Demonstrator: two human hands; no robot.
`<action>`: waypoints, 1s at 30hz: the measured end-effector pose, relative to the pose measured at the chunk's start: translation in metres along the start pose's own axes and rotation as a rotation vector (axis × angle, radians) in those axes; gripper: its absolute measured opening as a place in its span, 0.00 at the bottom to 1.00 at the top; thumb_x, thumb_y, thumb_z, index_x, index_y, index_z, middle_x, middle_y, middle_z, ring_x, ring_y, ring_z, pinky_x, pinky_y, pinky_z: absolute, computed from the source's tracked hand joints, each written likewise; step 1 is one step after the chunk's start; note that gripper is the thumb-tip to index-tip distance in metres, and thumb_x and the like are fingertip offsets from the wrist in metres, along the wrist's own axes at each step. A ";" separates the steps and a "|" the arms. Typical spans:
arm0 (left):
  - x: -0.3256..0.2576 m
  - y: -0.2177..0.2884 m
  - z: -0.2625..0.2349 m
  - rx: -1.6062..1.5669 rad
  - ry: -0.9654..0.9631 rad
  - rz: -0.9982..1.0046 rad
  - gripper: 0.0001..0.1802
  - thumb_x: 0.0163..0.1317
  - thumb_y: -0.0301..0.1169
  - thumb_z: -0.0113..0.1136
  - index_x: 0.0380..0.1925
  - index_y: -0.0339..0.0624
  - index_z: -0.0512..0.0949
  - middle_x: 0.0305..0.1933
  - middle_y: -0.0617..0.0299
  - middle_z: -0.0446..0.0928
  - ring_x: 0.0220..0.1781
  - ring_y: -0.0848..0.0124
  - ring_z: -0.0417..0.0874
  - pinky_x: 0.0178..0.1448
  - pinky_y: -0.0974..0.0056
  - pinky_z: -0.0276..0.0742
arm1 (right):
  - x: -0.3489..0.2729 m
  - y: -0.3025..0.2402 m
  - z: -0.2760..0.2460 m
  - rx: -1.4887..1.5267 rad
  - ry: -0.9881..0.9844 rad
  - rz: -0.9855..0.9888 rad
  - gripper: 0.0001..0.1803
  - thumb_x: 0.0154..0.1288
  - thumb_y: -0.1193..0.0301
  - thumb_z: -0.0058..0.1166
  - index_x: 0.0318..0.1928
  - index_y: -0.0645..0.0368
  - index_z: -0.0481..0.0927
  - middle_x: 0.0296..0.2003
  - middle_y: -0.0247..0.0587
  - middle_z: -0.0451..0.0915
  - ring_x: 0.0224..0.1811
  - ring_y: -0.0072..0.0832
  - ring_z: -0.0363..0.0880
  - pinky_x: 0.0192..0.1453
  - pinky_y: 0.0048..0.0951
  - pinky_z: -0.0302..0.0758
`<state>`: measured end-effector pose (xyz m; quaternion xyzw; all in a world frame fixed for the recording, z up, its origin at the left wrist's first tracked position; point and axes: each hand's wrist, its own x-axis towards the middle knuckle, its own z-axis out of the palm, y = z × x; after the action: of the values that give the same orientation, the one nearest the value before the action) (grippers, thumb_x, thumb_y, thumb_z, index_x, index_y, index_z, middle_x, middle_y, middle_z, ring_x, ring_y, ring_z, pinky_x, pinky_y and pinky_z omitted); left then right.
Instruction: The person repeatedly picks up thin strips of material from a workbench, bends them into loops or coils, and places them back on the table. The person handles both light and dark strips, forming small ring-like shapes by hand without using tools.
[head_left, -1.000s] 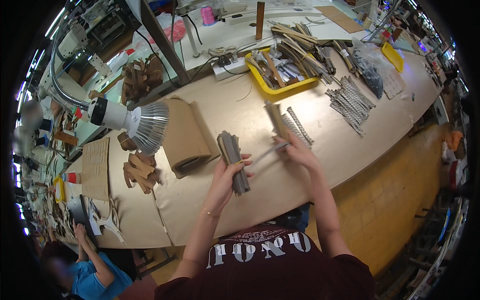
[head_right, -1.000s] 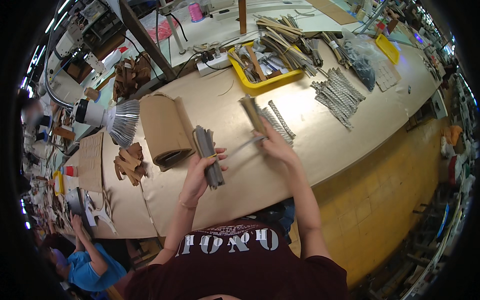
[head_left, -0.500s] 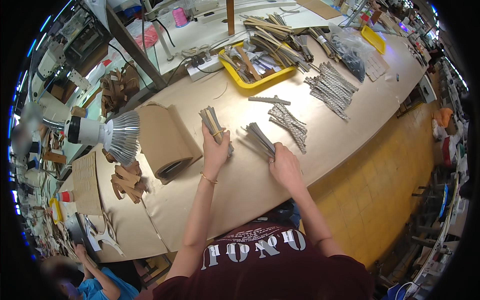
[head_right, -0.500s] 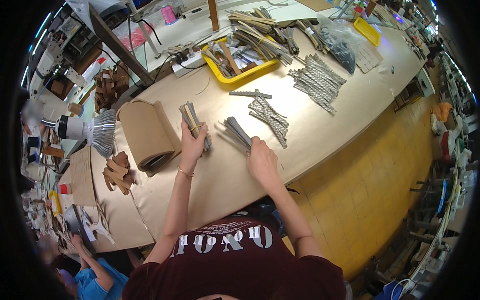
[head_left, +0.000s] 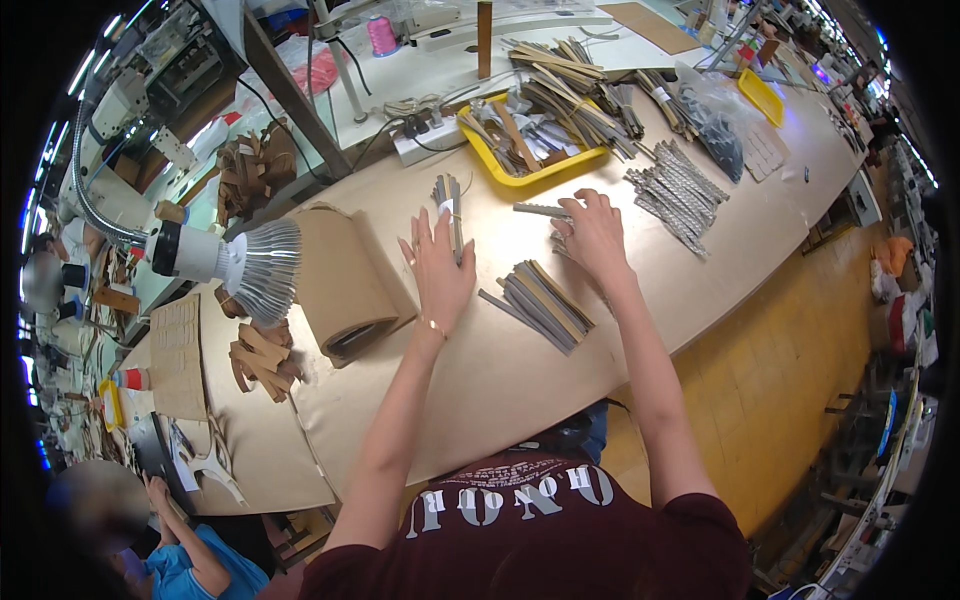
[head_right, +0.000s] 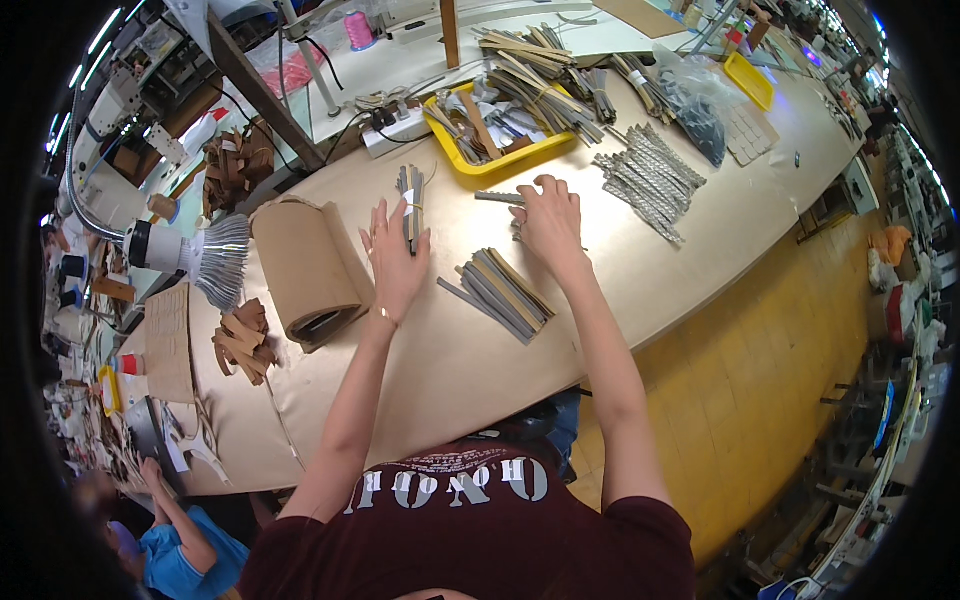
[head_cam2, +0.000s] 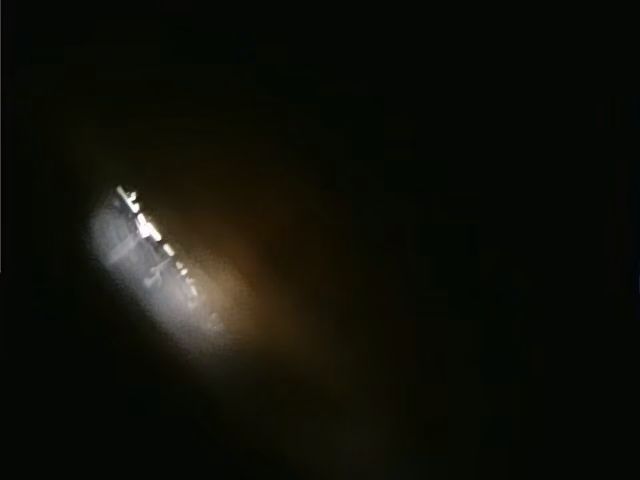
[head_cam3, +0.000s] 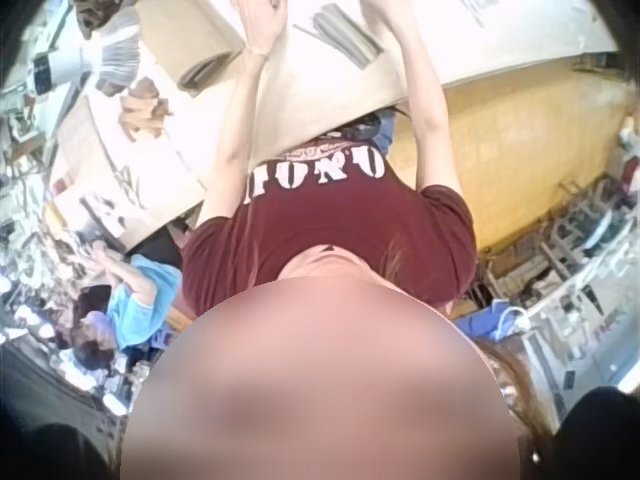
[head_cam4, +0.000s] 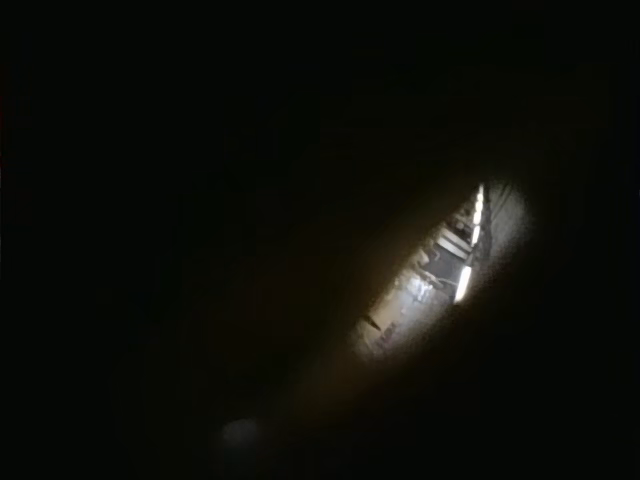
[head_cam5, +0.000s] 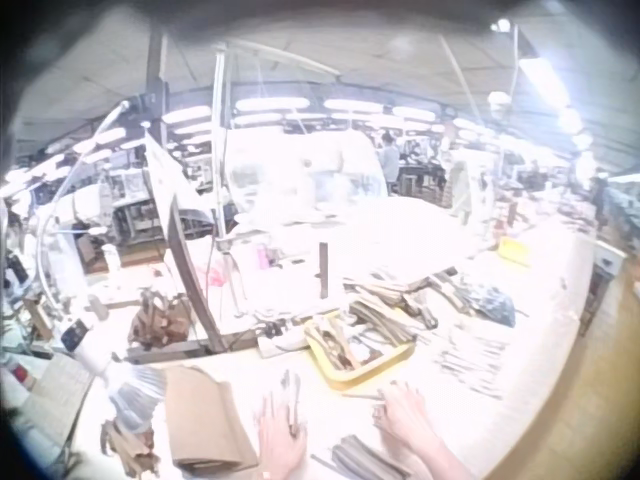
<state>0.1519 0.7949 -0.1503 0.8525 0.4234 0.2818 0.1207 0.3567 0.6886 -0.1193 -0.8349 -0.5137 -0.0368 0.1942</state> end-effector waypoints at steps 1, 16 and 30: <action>-0.013 0.003 -0.010 -0.075 0.022 0.027 0.31 0.63 0.31 0.60 0.67 0.39 0.65 0.69 0.37 0.63 0.73 0.44 0.62 0.78 0.45 0.50 | 0.011 0.001 0.010 -0.040 -0.032 -0.021 0.12 0.62 0.65 0.62 0.45 0.54 0.84 0.52 0.40 0.76 0.58 0.38 0.70 0.58 0.42 0.66; -0.115 0.045 -0.088 -0.707 -0.194 -0.061 0.17 0.62 0.26 0.61 0.51 0.40 0.79 0.57 0.51 0.78 0.58 0.53 0.79 0.62 0.56 0.74 | -0.001 -0.011 0.006 -0.045 -0.040 -0.110 0.18 0.63 0.65 0.62 0.51 0.59 0.80 0.49 0.47 0.75 0.51 0.43 0.74 0.53 0.41 0.73; -0.142 0.036 -0.112 -0.559 0.067 -0.137 0.18 0.60 0.23 0.61 0.52 0.38 0.79 0.59 0.51 0.78 0.63 0.55 0.77 0.66 0.54 0.71 | -0.067 -0.067 -0.030 1.105 -0.322 -0.230 0.10 0.64 0.81 0.57 0.46 0.62 0.77 0.45 0.40 0.77 0.40 0.26 0.80 0.42 0.27 0.76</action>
<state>0.0419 0.6572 -0.0968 0.7459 0.3897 0.4067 0.3556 0.2706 0.6478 -0.0900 -0.5438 -0.5672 0.3426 0.5150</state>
